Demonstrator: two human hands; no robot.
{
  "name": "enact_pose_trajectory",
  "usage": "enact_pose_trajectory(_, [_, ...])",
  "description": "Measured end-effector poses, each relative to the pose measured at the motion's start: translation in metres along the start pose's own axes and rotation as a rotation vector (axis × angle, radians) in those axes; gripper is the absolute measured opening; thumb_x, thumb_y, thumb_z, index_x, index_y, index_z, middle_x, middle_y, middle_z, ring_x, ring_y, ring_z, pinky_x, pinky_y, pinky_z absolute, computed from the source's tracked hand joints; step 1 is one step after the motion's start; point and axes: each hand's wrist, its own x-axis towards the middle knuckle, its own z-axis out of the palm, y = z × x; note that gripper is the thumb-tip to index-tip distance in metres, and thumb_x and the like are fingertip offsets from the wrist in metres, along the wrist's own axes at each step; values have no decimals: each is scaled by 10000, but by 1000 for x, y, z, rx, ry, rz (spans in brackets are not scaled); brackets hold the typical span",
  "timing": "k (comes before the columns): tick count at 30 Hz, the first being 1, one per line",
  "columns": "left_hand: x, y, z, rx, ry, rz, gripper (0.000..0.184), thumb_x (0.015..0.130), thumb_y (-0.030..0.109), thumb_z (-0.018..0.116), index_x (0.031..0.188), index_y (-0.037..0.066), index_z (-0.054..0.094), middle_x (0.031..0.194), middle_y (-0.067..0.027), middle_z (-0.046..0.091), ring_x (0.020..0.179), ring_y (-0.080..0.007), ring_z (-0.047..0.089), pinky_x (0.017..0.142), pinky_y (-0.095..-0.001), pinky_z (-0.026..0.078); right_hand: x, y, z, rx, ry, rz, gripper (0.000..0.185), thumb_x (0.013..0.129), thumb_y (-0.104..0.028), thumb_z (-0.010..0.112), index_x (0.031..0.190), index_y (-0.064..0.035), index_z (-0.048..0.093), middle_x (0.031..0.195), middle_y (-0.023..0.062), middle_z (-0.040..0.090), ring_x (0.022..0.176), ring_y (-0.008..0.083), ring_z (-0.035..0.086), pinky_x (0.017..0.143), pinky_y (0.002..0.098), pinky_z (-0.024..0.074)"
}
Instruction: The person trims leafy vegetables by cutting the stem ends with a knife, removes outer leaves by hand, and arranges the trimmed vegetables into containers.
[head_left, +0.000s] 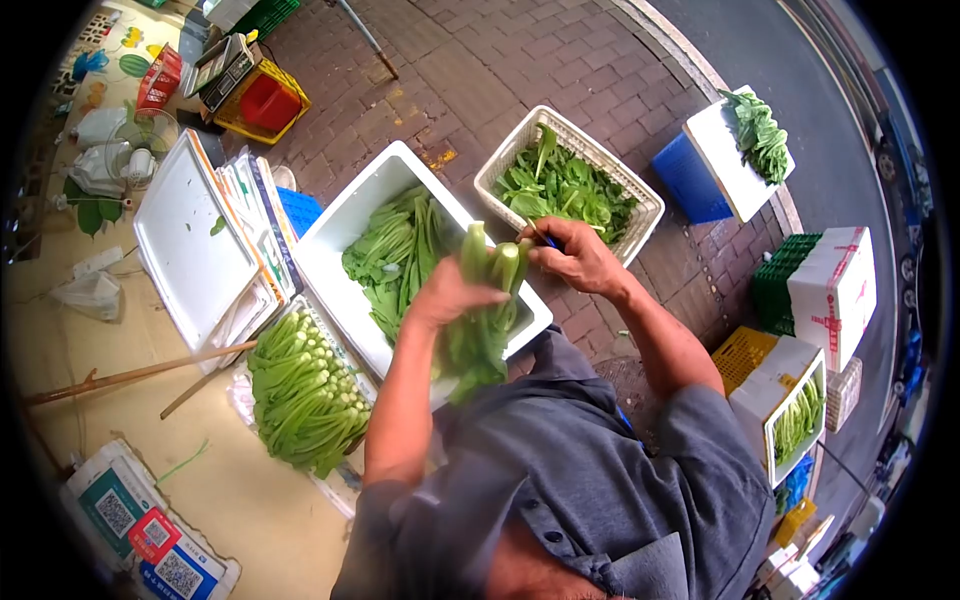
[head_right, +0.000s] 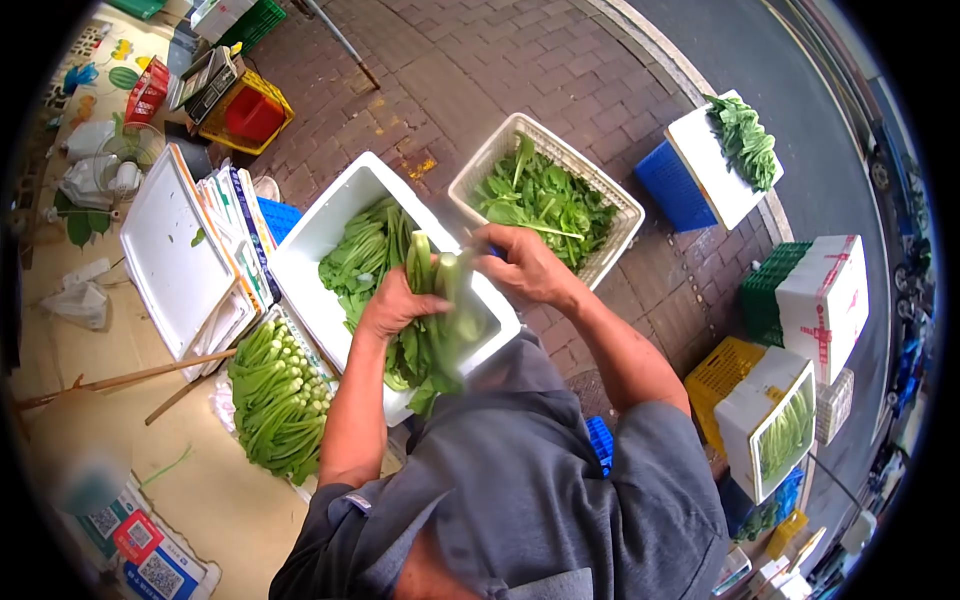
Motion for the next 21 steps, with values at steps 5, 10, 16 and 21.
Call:
enact_pose_trajectory(5, [0, -24, 0, -149, 22, 58, 457, 727, 40, 897, 1107, 64, 644, 1051, -20, 678, 953, -153, 653, 844, -321, 568, -8, 5, 2, 99, 93, 27, 234, 962, -156, 646, 1158, -29, 660, 846, -39, 582, 731, 58, 511, 646, 245, 436])
enact_pose_trajectory(10, [3, -35, 5, -185, 3, 47, 390, 746, 37, 880, 1075, 54, 672, 1020, -27, 693, 922, -155, 670, 833, -317, 565, -9, 11, -3, 57, 121, 104, 257, 967, -172, 652, 1163, -6, 650, 862, -15, 585, 788, 76, 542, 692, 266, 471])
enact_pose_trajectory(16, [2, -20, 7, -150, -16, -5, 368, 770, 61, 869, 1105, 23, 721, 1010, -54, 731, 923, -163, 687, 846, -311, 559, -23, 6, -25, -280, 46, -181, 422, 1029, -295, 567, 1318, 13, 569, 1070, 197, 675, 1025, 308, 662, 886, 416, 511])
enact_pose_trajectory(21, [6, -22, 4, -94, -16, 5, 412, 757, 79, 886, 1121, 5, 708, 1021, -53, 725, 915, -160, 684, 839, -311, 558, -30, -6, -23, -354, -23, 11, 521, 1042, -430, 524, 1321, 10, 549, 1121, 276, 667, 1056, 447, 645, 903, 480, 505])
